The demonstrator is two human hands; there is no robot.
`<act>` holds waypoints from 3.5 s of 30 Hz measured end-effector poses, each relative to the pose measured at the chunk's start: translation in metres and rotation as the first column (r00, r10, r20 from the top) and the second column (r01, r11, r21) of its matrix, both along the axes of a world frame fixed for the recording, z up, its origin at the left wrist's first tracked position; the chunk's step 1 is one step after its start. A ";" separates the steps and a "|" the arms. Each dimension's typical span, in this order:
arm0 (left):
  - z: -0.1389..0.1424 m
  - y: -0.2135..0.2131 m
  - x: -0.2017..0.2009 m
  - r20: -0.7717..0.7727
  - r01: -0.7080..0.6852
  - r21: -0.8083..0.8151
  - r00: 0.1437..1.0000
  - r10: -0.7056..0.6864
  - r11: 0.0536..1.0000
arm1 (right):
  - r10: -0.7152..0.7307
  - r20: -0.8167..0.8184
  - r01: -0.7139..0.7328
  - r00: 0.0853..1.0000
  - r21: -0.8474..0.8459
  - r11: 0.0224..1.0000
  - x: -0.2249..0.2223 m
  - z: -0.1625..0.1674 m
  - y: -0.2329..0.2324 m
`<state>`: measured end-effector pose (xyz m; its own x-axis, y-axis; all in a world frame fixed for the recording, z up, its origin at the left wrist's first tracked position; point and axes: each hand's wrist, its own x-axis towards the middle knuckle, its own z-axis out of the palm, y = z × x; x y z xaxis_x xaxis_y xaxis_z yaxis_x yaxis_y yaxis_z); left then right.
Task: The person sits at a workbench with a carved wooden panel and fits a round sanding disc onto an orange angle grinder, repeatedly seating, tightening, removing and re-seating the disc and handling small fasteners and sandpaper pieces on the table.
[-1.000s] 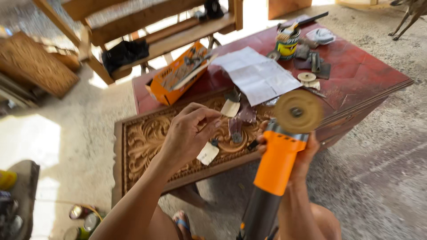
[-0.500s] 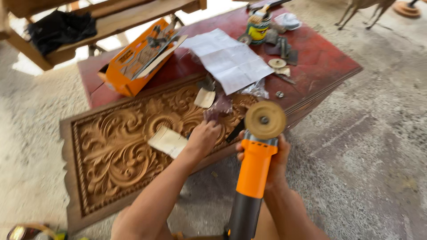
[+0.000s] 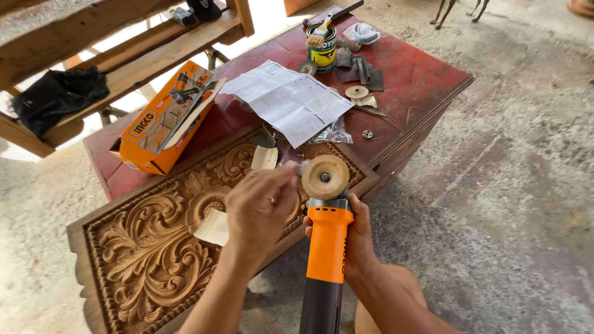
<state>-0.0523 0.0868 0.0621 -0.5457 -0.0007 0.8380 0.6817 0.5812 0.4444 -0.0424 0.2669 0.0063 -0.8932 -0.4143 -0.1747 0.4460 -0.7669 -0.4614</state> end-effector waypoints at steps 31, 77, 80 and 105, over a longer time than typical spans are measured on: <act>0.040 0.019 0.017 0.695 -0.017 0.110 0.716 -0.065 0.994 | -0.119 -0.055 0.123 0.991 0.075 0.990 0.010 -0.006 -0.004; 0.100 0.067 0.024 0.811 0.016 -0.319 0.523 0.264 0.948 | -0.163 -0.062 0.165 0.985 0.030 0.986 0.014 0.010 0.037; 0.104 0.063 0.021 0.770 0.325 -0.083 0.621 -0.146 0.942 | -0.157 -0.079 0.161 0.984 0.055 0.985 0.014 0.010 0.038; 0.113 0.059 0.035 0.841 0.000 -0.431 0.363 0.401 0.903 | -0.200 -0.088 0.213 0.976 0.176 0.961 0.015 0.007 0.031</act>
